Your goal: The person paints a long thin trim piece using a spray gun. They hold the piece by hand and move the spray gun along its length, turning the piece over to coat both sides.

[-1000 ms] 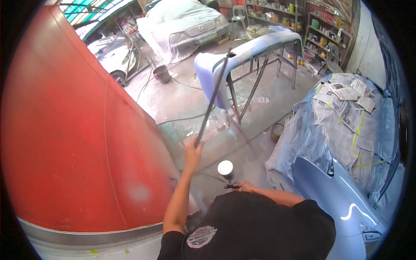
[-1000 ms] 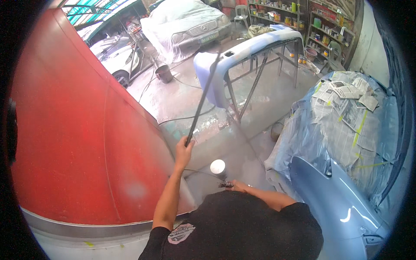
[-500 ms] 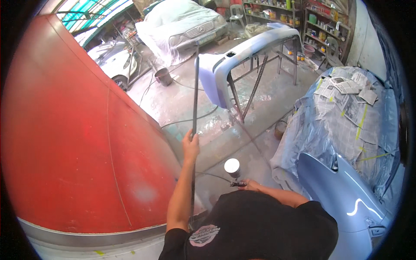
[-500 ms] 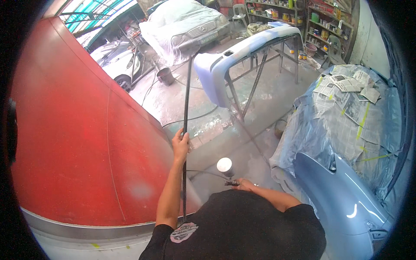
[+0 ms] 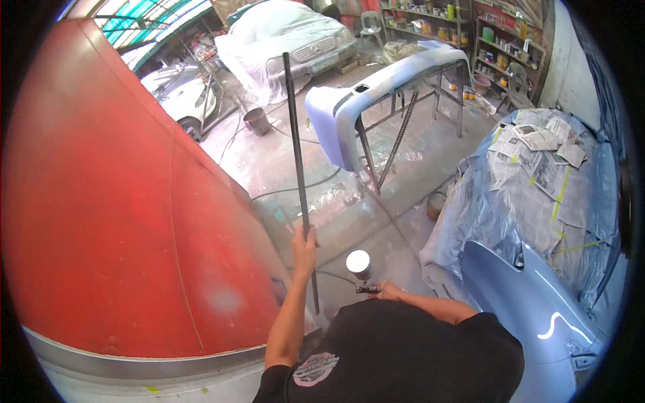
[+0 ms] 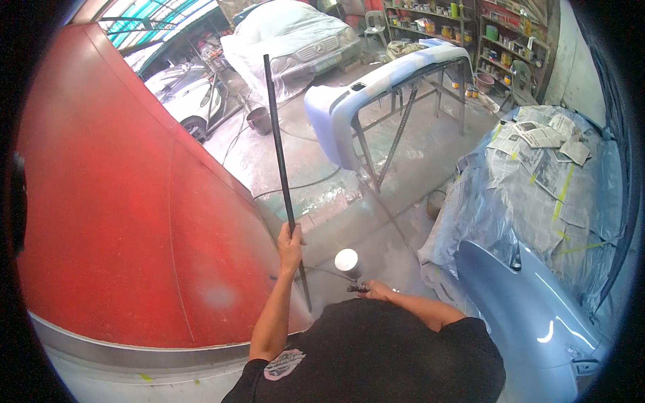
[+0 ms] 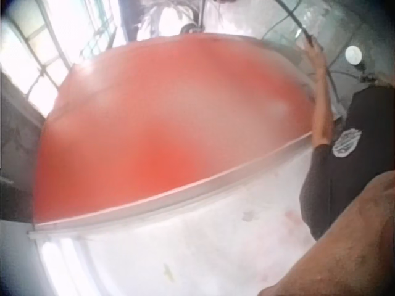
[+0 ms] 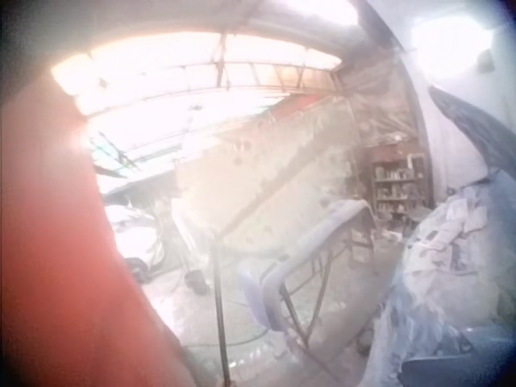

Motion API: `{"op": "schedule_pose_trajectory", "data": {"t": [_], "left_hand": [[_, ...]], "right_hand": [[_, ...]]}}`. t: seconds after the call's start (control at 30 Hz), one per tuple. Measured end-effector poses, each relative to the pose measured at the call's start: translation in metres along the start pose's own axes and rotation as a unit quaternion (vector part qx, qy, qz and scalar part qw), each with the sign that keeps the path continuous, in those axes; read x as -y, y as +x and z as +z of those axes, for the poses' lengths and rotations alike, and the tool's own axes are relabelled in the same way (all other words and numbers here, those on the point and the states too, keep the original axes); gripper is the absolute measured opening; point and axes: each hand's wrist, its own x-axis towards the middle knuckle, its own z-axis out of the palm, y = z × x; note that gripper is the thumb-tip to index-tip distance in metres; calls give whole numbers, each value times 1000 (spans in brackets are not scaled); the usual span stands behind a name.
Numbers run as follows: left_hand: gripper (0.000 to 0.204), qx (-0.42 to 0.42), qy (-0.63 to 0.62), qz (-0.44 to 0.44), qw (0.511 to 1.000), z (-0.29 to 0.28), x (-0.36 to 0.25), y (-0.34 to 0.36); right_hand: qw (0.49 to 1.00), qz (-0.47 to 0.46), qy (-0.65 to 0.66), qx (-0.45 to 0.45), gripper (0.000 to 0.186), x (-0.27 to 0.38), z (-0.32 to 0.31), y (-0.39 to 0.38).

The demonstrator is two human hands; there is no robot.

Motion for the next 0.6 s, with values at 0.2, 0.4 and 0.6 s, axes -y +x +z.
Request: {"op": "schedule_pose_trajectory", "data": {"t": [0.2, 0.4, 0.6], "left_hand": [[20, 11, 38, -1, 999, -2, -2, -16], [19, 129, 117, 16, 985, 22, -19, -56], [17, 83, 174, 212, 958, 36, -31, -7]], "right_hand": [[999, -25, -25, 8, 56, 13, -3, -9], [1000, 14, -10, -5, 58, 37, -9, -22], [999, 5, -47, -23, 56, -22, 16, 7]]}}
